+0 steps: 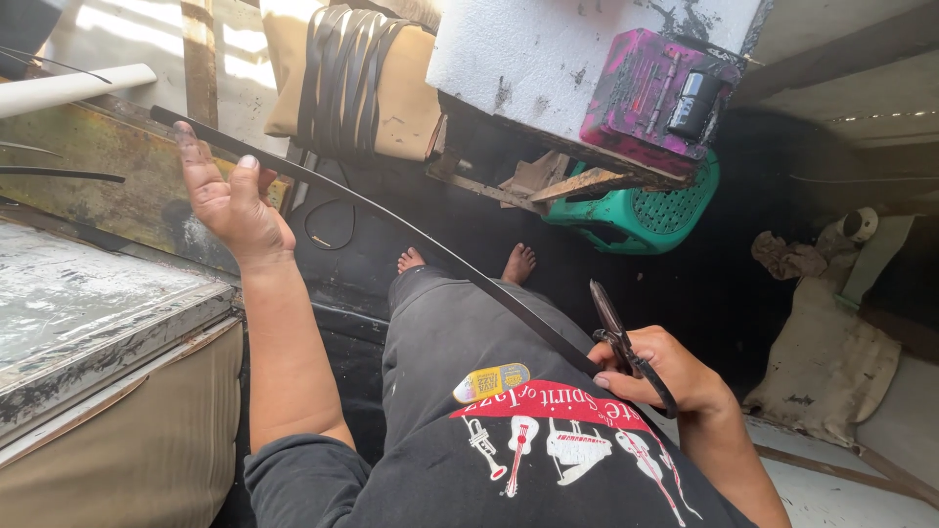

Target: Trimming leather strips with scissors and applying edge dye or finish using a manual applicator.

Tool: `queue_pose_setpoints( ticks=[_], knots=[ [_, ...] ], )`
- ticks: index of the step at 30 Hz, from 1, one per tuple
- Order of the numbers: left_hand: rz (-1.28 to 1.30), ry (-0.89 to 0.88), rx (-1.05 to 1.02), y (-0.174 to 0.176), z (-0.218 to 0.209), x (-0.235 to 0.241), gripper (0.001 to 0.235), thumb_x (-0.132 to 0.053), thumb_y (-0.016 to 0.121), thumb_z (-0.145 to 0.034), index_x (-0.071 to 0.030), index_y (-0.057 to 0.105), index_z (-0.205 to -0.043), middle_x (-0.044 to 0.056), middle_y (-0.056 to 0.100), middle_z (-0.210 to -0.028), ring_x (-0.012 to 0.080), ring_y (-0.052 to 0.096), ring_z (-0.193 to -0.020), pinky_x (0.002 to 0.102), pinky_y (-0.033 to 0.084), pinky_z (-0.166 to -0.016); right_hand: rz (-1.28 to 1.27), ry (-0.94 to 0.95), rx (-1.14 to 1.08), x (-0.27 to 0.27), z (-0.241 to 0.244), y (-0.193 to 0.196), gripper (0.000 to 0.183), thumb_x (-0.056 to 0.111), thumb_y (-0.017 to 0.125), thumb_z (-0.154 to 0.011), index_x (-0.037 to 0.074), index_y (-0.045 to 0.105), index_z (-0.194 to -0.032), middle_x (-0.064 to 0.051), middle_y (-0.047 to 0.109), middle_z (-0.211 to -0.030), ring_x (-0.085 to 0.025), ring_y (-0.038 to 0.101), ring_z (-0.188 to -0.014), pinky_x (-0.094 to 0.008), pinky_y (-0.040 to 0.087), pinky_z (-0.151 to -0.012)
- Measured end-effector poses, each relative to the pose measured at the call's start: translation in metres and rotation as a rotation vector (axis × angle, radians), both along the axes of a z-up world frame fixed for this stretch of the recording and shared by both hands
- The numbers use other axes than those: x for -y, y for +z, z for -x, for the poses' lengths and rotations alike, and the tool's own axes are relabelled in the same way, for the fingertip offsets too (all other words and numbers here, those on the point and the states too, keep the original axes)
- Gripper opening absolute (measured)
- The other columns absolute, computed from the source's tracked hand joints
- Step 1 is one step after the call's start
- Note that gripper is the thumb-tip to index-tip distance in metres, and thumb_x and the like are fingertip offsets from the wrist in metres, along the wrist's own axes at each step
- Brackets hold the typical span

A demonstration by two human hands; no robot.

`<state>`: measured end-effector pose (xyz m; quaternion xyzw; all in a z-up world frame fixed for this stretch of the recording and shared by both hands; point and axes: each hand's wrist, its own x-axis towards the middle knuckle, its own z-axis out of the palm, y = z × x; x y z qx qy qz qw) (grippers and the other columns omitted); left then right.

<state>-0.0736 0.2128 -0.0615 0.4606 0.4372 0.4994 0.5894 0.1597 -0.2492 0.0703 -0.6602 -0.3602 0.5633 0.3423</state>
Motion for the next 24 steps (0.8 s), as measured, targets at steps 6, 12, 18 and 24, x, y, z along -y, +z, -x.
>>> queue_pose_setpoints(
  ticks=[6, 12, 18, 24],
  knots=[
    [0.067, 0.01, -0.078, -0.065, 0.01, 0.014, 0.066, 0.005, 0.064, -0.102, -0.026, 0.041, -0.157, 0.009, 0.042, -0.16, 0.0158, 0.066, -0.115, 0.028, 0.074, -0.09, -0.343, -0.078, -0.087, -0.032, 0.007, 0.002, 0.015, 0.016, 0.08, -0.083, 0.002, 0.08, -0.089, -0.011, 0.071, -0.057, -0.019, 0.067, -0.051, -0.032, 0.048, -0.039],
    [0.292, -0.198, -0.355, -0.105, 0.011, 0.111, 0.066, -0.002, 0.074, -0.094, -0.006, 0.043, -0.151, 0.027, 0.048, -0.146, 0.0407, 0.048, -0.138, 0.051, 0.049, -0.112, -0.37, -0.054, -0.13, -0.066, 0.019, -0.003, 0.012, 0.012, 0.08, -0.081, 0.003, 0.08, -0.089, -0.009, 0.068, -0.057, -0.016, 0.062, -0.05, -0.029, 0.045, -0.041],
    [0.59, -1.074, -0.199, -0.041, 0.0, 0.203, 0.054, -0.032, 0.061, -0.101, -0.009, 0.05, -0.149, 0.016, 0.078, -0.084, 0.0159, 0.075, -0.07, 0.029, 0.062, -0.062, -0.291, -0.043, -0.085, -0.073, 0.021, -0.02, 0.01, 0.007, 0.078, -0.081, 0.001, 0.078, -0.09, -0.01, 0.069, -0.057, -0.014, 0.06, -0.051, -0.027, 0.045, -0.043],
    [0.575, -1.212, -0.1, 0.006, -0.02, 0.208, 0.055, -0.035, 0.051, -0.106, -0.006, 0.047, -0.153, 0.016, 0.078, -0.106, 0.0152, 0.075, -0.094, 0.029, 0.061, -0.083, -0.229, -0.076, -0.024, -0.079, 0.023, -0.014, 0.013, 0.007, 0.077, -0.08, 0.0, 0.078, -0.091, -0.011, 0.069, -0.058, -0.016, 0.058, -0.051, -0.028, 0.045, -0.044]
  ],
)
